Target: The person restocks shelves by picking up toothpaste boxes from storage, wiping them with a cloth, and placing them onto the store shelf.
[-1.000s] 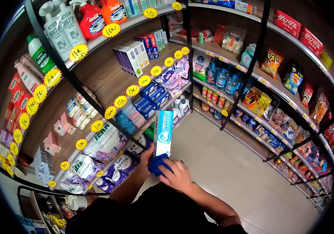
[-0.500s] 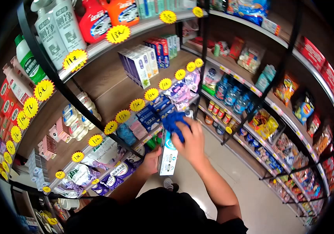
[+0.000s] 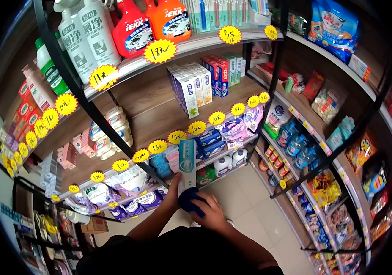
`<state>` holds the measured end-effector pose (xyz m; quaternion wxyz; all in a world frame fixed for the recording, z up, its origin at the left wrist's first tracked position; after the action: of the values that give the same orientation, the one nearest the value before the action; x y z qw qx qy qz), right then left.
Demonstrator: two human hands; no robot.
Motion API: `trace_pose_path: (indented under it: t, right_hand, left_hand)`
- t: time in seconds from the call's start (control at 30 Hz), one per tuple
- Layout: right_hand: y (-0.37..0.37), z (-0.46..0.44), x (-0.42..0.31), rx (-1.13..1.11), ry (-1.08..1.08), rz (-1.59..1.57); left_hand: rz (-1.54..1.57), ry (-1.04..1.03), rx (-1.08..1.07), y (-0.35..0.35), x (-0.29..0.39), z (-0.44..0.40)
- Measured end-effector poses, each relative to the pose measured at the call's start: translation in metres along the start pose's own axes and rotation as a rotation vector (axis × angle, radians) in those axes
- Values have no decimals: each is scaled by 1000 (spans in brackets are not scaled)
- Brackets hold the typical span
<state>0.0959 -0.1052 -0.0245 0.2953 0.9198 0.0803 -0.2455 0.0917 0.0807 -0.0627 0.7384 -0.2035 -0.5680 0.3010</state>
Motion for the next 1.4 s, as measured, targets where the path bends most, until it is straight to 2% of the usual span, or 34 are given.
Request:
trace_pose_path:
  t: [0.07, 0.2, 0.33, 0.37, 0.4, 0.47, 0.5, 0.6, 0.73, 0.8, 0.83, 0.87, 0.93, 1.0, 1.1, 1.13, 1.23, 1.27, 1.33, 1.4]
  right_hand:
    - [16, 1, 10, 29, 54, -87]
    - [51, 4, 25, -117, 198, -18]
    - [74, 7, 50, -58, 268, 49]
    - [81, 2, 58, -31, 264, 67]
    - [88, -7, 66, 0, 260, 64]
    - [103, -31, 76, 62, 262, 81]
    - [108, -42, 82, 85, 231, 76]
    - [121, -74, 89, 121, 164, 65]
    - [119, -84, 89, 187, 126, 73]
    - [107, -73, 90, 155, 23, -22]
    - [103, -69, 88, 136, 9, -55]
    - [99, -63, 85, 120, -15, -129]
    - [89, -51, 83, 31, -34, -207]
    - [89, -38, 75, -62, -38, -304]
    - [85, -14, 70, -112, 7, -355]
    - [85, -6, 70, -117, 3, -357]
    - [88, 14, 64, -96, 131, -320]
    - [92, 19, 61, -100, 189, -303]
    - [94, 24, 56, -114, 301, -278]
    - [94, 20, 57, -118, 319, -285]
  left_hand:
    - [227, 135, -29, -13, -7, -3]
    - [235, 29, -48, -35, -30, -17]
    - [252, 86, 47, -63, -61, -19]
    - [61, -88, 8, -77, -61, -17]
    - [-64, -129, 0, -80, -65, -16]
    - [42, -121, -61, -85, -83, -11]
    - [89, -56, -2, -92, -88, -7]
    - [90, -10, -42, -98, -97, -1]
    - [43, -82, -43, -111, -106, -4]
    - [20, -190, 39, -123, -109, -3]
    - [-56, -169, 145, -120, -111, -6]
    - [-53, -173, 148, -119, -111, -7]
    - [260, -87, 257, -110, -113, -8]
    - [407, -130, 131, -99, -113, -5]
    - [420, -155, 6, -94, -98, -3]
    - [453, -49, 59, -107, -87, 5]
    - [455, -60, 128, -102, -84, 7]
    - [431, -124, 181, -99, -81, 4]
    - [455, -116, 140, -90, -83, 0]
    - [432, -126, 100, -90, -87, 2]
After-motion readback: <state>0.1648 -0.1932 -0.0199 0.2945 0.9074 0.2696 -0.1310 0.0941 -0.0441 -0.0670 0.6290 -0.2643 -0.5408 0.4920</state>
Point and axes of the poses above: each hand's wrist, its own z-axis away from the middle knuckle, its own y-axis out of the back of the hand, x = y × z, the point moved 3 cm from there along -z, towards the middle knuckle, and after that the axes turned 11 degrees about y, right-handed, at the moved point
